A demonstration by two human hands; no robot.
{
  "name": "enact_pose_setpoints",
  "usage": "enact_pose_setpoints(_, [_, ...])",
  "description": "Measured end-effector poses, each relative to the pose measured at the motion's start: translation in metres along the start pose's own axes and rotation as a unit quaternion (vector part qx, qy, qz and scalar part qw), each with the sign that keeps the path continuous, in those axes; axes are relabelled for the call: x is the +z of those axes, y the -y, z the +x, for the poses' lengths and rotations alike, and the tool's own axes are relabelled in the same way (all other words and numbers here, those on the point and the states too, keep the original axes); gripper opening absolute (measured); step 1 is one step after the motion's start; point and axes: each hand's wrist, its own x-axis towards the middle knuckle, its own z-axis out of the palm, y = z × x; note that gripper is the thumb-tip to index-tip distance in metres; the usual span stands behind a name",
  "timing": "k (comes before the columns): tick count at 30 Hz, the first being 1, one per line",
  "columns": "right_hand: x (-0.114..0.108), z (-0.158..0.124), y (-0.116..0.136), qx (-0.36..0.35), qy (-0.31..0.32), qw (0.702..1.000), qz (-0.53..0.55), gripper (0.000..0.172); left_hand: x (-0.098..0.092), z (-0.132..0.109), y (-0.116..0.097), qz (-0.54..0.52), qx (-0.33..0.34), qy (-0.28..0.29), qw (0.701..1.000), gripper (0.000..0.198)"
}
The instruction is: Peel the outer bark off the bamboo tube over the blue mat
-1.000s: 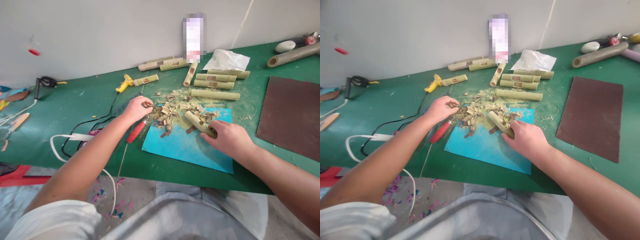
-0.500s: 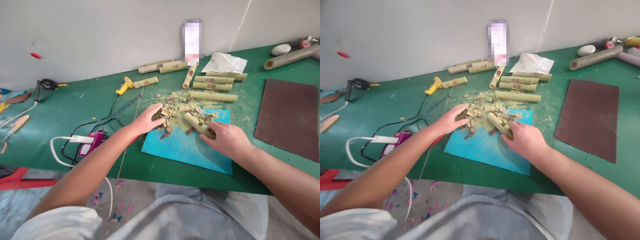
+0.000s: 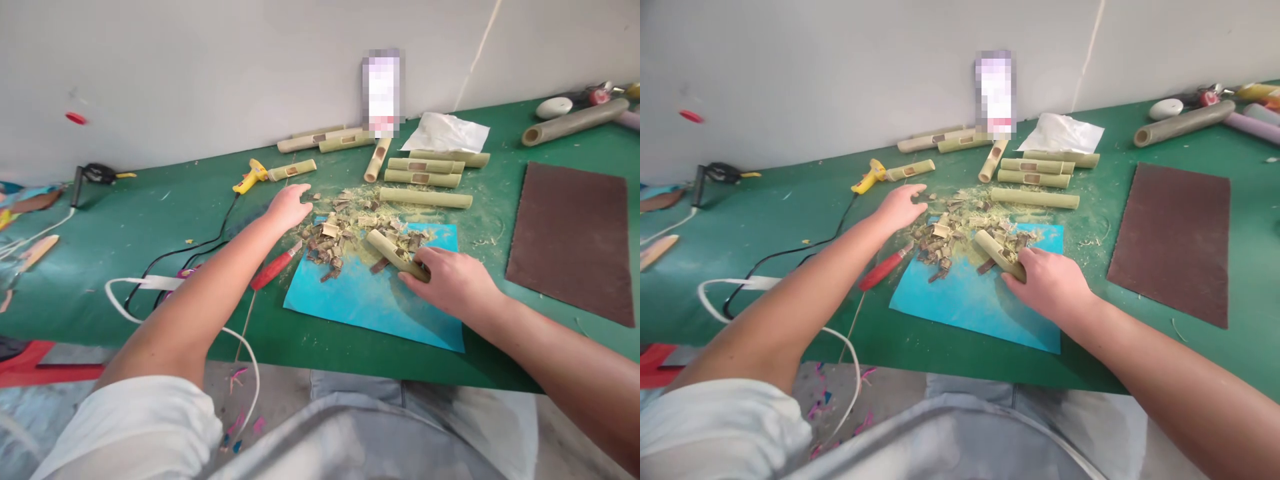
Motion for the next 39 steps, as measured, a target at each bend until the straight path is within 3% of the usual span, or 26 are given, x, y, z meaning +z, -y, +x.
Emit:
enact_pose_setpoints(4, [0.0, 0.0, 0.0, -0.006, -0.001, 1.0, 0.003, 0.03, 0.006, 0.02, -0.004, 0.018, 0.013, 0.02, 1.0, 0.042])
enact_pose_setpoints(10, [0.0, 0.0, 0.0, -0.003, 0.0, 1.0, 0.003, 0.031, 0.008, 0.031, -0.011, -0.085, -0.042, 0.059, 0.994, 0.024])
enact_pose_setpoints(15, [0.0, 0.0, 0.0, -0.005, 0.0, 1.0, 0.004, 0.03, 0.007, 0.027, -0.015, -0.094, -0.033, 0.061, 0.993, 0.019])
enact_pose_setpoints(20, [-0.001, 0.0, 0.0, -0.005, 0.003, 1.0, 0.01, 0.03, -0.004, 0.01, -0.033, -0.1, -0.036, 0.059, 0.993, 0.018])
enact_pose_setpoints(22, [-0.001, 0.0, 0.0, -0.005, 0.002, 1.0, 0.01, 0.03, -0.014, 0.002, -0.041, -0.152, -0.027, 0.095, 0.983, 0.021])
enact_pose_setpoints(25, [-0.001, 0.0, 0.0, -0.007, 0.001, 1.0, 0.009, 0.03, -0.028, -0.007, -0.052, -0.205, 0.018, 0.195, 0.959, 0.027])
enact_pose_setpoints(27, [-0.001, 0.0, 0.0, -0.006, 0.0, 1.0, 0.007, 0.03, -0.03, -0.006, -0.056, -0.194, 0.036, 0.19, 0.962, 0.03])
enact_pose_setpoints(30, [-0.001, 0.0, 0.0, -0.003, 0.001, 1.0, 0.005, 0.03, -0.02, 0.002, -0.061, -0.142, 0.066, 0.1, 0.983, 0.042])
enact_pose_setpoints(31, [-0.001, 0.0, 0.0, -0.002, 0.002, 1.0, 0.005, 0.03, -0.014, 0.005, -0.063, -0.118, 0.085, 0.095, 0.985, 0.049])
enact_pose_setpoints(35, [0.001, 0.0, 0.001, 0.0, 0.005, 1.0, 0.002, 0.029, 0.002, 0.01, -0.07, -0.001, 0.147, 0.146, 0.978, 0.056])
enact_pose_setpoints(39, [0.002, 0.001, 0.002, 0.003, 0.012, 1.0, 0.002, 0.029, 0.001, 0.002, -0.074, 0.024, 0.189, 0.131, 0.973, 0.046])
